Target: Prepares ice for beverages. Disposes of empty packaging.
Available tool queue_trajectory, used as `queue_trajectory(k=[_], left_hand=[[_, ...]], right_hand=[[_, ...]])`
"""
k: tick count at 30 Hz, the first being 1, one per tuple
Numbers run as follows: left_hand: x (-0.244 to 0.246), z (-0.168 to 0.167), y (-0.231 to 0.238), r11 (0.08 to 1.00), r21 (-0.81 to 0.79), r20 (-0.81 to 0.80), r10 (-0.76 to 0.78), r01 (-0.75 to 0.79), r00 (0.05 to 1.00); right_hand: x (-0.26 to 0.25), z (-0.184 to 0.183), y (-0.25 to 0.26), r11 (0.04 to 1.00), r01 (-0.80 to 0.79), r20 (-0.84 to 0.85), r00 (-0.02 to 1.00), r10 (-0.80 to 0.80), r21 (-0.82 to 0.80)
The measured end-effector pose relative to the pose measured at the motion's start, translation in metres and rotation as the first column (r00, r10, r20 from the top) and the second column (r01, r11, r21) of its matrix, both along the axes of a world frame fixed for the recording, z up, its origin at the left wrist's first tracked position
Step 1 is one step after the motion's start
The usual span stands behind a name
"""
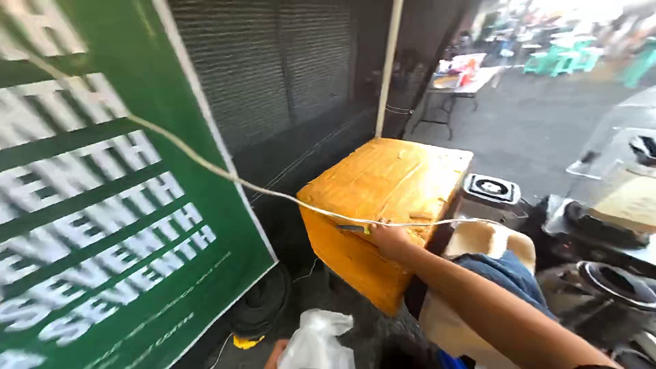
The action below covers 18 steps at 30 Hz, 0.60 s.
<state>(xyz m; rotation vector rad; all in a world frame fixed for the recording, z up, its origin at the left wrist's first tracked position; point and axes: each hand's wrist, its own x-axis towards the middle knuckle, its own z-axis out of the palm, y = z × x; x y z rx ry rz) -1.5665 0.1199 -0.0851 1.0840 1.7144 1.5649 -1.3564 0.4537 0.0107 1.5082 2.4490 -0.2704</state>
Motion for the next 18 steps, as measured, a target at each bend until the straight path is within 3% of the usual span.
queue_trajectory(k=[4, 6, 8, 10, 12, 14, 16, 18], left_hand=[[-0.025, 0.009, 0.134, 0.939, 0.175, -0.225, -0.256, 0.298, 0.94], [-0.024, 0.012, 0.215, 0.846, 0.275, -0.456, -0.305, 0.458, 0.836], [-0.007, 0.022, 0.299, 0.702, 0.342, -0.565, -0.377, 0.624, 0.734], [0.028, 0.032, 0.363, 0.622, 0.27, -0.569, -0.512, 0.735, 0.643], [0.071, 0.033, 0.408, 0.614, 0.028, -0.55, -0.649, 0.789, 0.525], [0.105, 0.018, 0.434, 0.523, -0.325, -0.562, -0.777, 0.788, 0.284], [0.132, 0.002, 0.443, 0.3, -0.659, -0.47, -0.88, 0.689, -0.066], [0.141, 0.003, 0.442, 0.06, -0.868, -0.323, -0.822, 0.494, -0.469]], right_hand=[[0.016, 0.056, 0.016, 0.986, 0.058, -0.124, 0.992, -0.038, 0.156], [0.018, 0.097, 0.022, 0.97, 0.131, -0.177, 0.98, -0.096, 0.203], [0.014, 0.129, 0.029, 0.953, 0.203, -0.214, 0.964, -0.156, 0.223], [0.006, 0.151, 0.037, 0.941, 0.251, -0.238, 0.951, -0.197, 0.228], [-0.002, 0.166, 0.048, 0.94, 0.249, -0.224, 0.954, -0.197, 0.235], [-0.014, 0.168, 0.051, 0.935, 0.248, -0.23, 0.954, -0.191, 0.253], [-0.021, 0.167, 0.05, 0.921, 0.276, -0.242, 0.947, -0.212, 0.273], [-0.028, 0.165, 0.051, 0.926, 0.291, -0.253, 0.94, -0.23, 0.239]])
